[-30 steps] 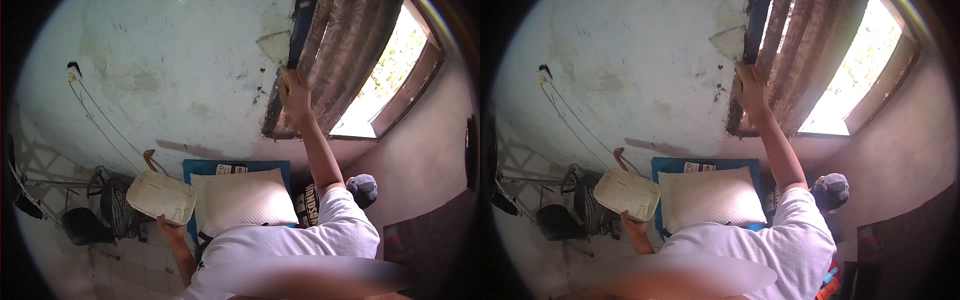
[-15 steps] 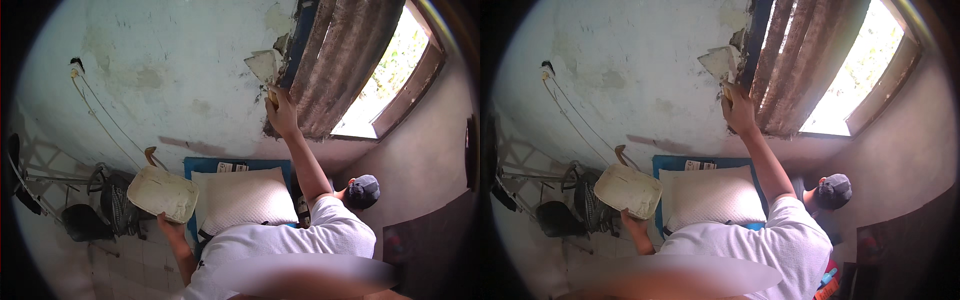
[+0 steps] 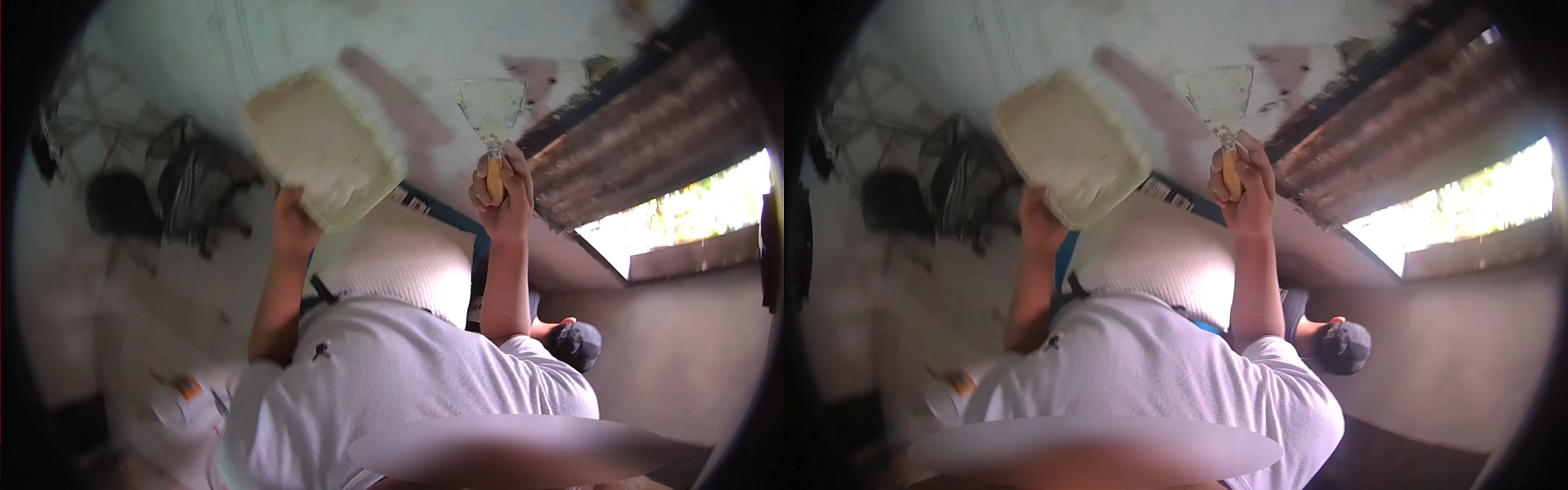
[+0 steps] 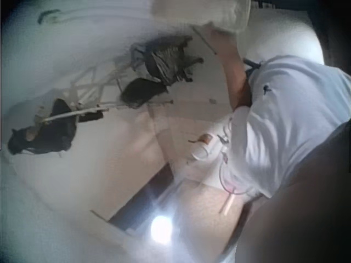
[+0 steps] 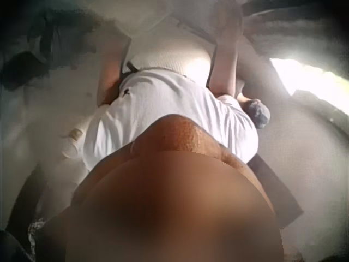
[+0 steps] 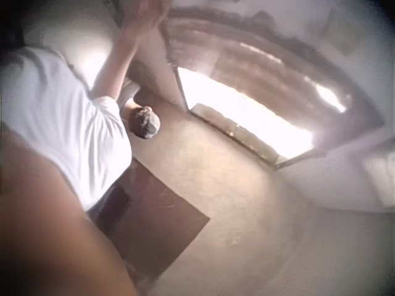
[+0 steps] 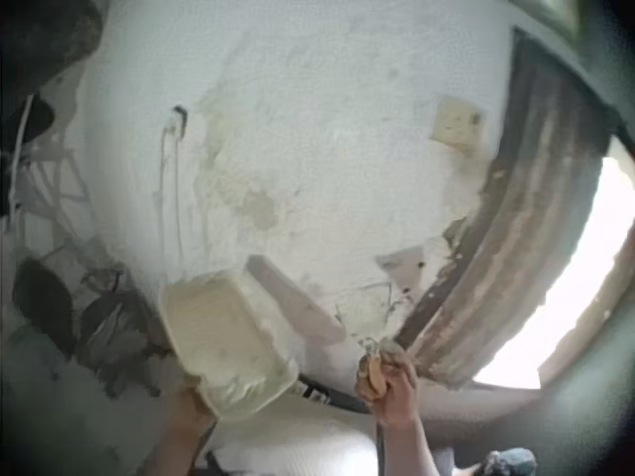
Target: The person applies plaster or putty to a damaged wall using a putty knife.
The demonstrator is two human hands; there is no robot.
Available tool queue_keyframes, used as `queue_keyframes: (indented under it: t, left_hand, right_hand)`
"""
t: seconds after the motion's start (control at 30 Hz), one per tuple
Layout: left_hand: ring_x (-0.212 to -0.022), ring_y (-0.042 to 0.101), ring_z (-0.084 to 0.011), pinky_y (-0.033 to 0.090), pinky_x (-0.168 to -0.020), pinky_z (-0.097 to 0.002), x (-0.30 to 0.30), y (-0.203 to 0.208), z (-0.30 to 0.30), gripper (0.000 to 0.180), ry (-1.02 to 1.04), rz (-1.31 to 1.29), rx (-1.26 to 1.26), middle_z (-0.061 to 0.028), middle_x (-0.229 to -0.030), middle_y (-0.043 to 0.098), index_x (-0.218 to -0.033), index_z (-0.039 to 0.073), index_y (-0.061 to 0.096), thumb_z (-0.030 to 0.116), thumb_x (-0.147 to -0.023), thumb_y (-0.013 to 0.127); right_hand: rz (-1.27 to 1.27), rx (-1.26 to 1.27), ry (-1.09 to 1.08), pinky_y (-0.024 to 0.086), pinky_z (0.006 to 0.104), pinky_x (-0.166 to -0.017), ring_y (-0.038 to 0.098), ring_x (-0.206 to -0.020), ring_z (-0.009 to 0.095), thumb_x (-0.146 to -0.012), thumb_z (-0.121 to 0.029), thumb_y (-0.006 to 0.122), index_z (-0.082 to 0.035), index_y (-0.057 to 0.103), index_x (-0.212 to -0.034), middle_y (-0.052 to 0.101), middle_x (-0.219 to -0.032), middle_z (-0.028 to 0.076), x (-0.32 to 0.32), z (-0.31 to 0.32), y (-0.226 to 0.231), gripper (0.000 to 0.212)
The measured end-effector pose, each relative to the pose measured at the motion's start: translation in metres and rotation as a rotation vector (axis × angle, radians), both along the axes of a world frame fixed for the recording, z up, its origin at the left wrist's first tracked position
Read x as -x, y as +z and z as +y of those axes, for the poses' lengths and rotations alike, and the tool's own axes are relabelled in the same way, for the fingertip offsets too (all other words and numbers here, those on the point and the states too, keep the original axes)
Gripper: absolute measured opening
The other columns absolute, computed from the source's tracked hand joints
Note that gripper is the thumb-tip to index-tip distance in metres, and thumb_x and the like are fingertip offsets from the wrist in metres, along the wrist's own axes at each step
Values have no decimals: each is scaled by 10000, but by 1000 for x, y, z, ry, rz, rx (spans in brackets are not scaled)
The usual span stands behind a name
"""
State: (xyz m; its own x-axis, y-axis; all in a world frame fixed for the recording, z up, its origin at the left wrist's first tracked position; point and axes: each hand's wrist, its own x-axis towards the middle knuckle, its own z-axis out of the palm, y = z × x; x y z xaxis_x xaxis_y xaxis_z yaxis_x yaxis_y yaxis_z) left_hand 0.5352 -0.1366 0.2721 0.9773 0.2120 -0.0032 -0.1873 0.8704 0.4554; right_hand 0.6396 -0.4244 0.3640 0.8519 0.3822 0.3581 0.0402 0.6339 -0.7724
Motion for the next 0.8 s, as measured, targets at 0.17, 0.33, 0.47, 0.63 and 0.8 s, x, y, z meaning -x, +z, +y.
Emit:
queue_keyframes:
  t: [0.17,0.33,0.47,0.63,0.8]
  left_hand:
    - [-1231,509,-342,417,-1054,-503,-18,33,-20,663,27,-12,-14,-154,-1344,485,-1400,16,360,197,-802,579]
    - [-1222,513,-343,433,-1037,-514,-22,31,-7,683,78,-3,15,-157,-1326,491,-1402,18,361,216,-786,580]
    - [-1234,512,-340,440,-1028,-524,-15,24,11,683,182,-75,-3,-160,-1333,493,-1400,18,371,212,-778,575]
    - [-1251,503,-340,438,-1033,-523,-2,14,25,690,249,-41,0,-165,-1345,487,-1404,16,364,209,-775,573]
    - [-1259,495,-328,447,-1032,-512,5,2,20,727,243,-73,-79,-167,-1360,465,-1442,32,292,163,-779,559]
  right_hand:
    - [-565,654,-385,415,285,-496,500,-576,143,-855,38,577,5,601,-1171,586,-785,64,26,26,-60,319]
    - [-1130,978,-425,512,336,-591,599,-646,225,-724,78,643,-54,677,-1104,581,-767,89,49,41,-64,404]
    - [-1164,998,-348,498,333,-584,593,-624,243,-755,68,619,-18,680,-1094,612,-789,126,47,27,-71,355]
    - [-1022,854,-285,459,282,-538,563,-598,147,-868,9,576,-13,655,-1135,645,-815,95,32,14,-79,279]
    - [-570,910,-273,406,221,-536,513,-604,72,-962,-82,529,-4,623,-1182,663,-838,70,18,25,-47,252]
